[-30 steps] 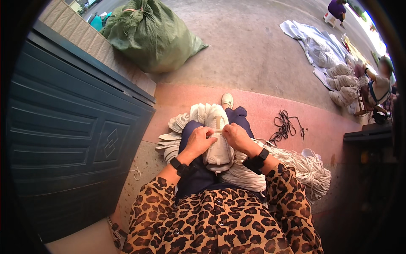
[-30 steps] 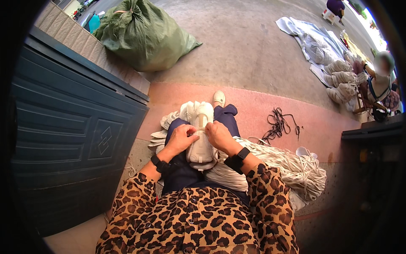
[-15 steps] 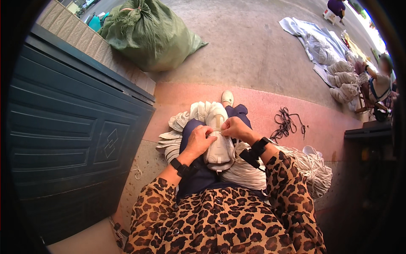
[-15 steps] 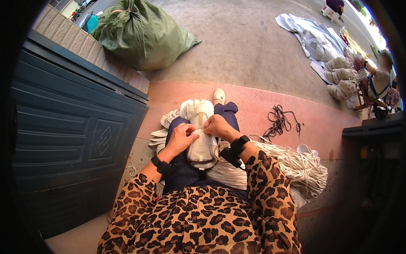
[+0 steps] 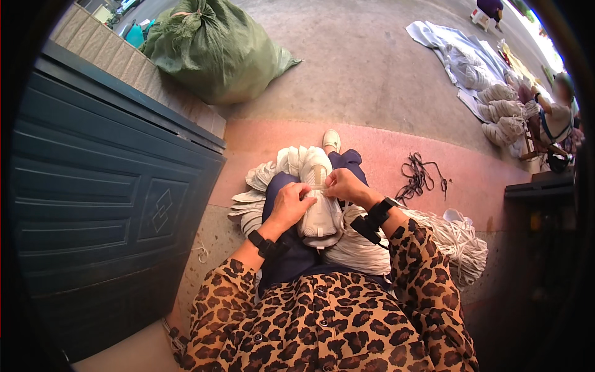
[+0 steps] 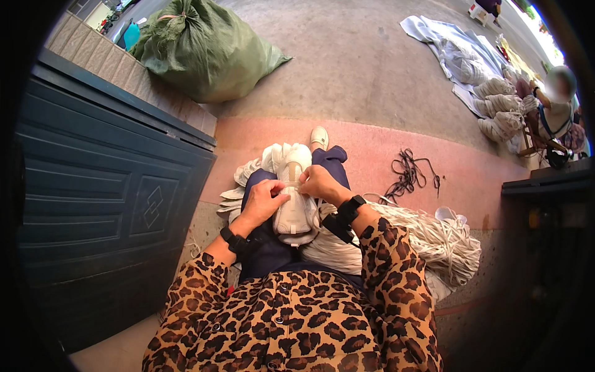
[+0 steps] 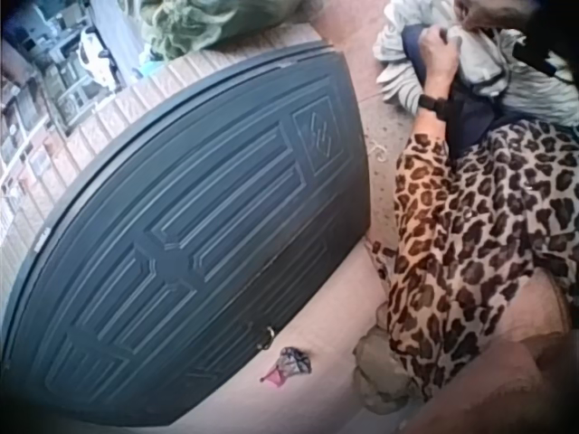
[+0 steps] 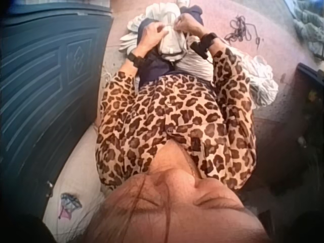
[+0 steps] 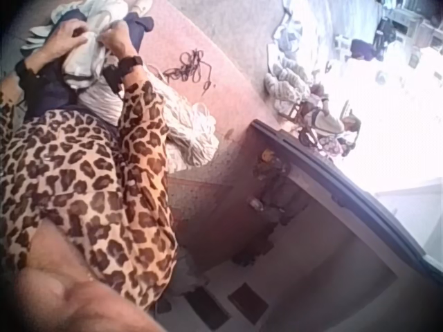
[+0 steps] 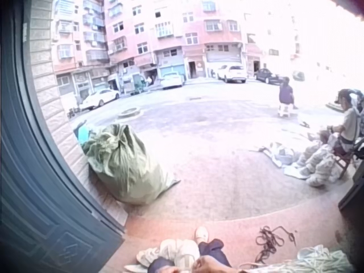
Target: Insert and thread laces through the eyelets of white athletic shoe uppers.
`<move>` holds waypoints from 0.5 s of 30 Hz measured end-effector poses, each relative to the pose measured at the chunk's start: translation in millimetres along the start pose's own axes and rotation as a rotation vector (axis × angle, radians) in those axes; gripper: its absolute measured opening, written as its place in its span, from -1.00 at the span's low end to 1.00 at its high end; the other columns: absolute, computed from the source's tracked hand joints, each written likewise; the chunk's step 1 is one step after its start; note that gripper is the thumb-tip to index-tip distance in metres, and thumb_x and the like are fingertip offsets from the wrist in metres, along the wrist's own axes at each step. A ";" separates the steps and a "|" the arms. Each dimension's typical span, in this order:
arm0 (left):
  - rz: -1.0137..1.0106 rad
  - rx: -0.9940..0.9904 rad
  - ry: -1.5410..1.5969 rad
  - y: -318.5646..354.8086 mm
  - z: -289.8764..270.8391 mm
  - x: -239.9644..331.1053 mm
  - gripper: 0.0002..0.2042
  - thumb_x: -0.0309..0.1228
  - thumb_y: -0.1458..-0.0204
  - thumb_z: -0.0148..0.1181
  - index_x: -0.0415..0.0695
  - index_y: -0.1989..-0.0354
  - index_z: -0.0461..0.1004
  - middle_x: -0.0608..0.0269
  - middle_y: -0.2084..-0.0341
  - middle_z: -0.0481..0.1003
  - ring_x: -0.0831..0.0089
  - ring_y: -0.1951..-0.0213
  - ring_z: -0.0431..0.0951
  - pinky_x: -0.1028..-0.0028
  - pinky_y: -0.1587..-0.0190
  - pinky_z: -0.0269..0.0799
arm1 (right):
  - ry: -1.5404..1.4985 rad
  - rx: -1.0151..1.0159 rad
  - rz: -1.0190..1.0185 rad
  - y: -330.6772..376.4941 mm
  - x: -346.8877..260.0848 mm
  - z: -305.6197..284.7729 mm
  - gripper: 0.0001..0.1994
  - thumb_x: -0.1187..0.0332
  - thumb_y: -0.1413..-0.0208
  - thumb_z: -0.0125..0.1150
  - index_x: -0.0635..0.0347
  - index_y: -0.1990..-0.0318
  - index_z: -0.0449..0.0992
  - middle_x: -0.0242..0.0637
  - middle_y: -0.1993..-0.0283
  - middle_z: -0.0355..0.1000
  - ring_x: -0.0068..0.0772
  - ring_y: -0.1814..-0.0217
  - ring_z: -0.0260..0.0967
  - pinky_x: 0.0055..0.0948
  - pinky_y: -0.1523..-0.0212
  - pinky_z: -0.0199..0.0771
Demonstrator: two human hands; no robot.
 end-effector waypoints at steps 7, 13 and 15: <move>0.000 -0.014 0.033 -1.6 0.0 1.1 -0.73 -0.34 0.23 0.27 -0.23 0.36 0.47 0.06 0.47 0.46 0.23 0.42 0.49 0.36 0.35 0.38 | -0.152 0.104 -0.103 -1.3 13.1 8.6 -0.89 0.47 0.23 0.21 0.28 0.51 0.43 -0.29 0.58 0.38 -0.49 0.53 0.35 -0.52 0.50 0.33; 0.032 -0.042 -0.029 -12.4 -4.5 7.6 -0.81 -0.34 0.13 0.16 -0.17 0.37 0.49 0.02 0.46 0.48 0.13 0.38 0.50 0.30 0.34 0.39 | -0.024 0.416 -0.145 20.6 -14.0 8.4 -0.85 0.39 0.14 0.17 0.27 0.40 0.46 -0.11 0.48 0.43 -0.24 0.39 0.42 -0.38 0.31 0.38; 0.100 -0.158 -0.252 -18.1 2.5 19.1 -0.81 -0.36 0.15 0.18 -0.21 0.40 0.49 0.02 0.52 0.48 0.19 0.44 0.51 0.36 0.39 0.37 | 0.058 0.471 -0.179 22.3 -18.5 8.1 -0.81 0.36 0.11 0.14 0.28 0.35 0.46 -0.06 0.43 0.44 -0.15 0.31 0.43 -0.32 0.25 0.38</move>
Point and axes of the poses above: each hand's wrist, its own y-axis away from the middle knuckle, its own z-axis out of the palm, x = y × z, the point moved 8 cm from there along -y, towards the middle knuckle
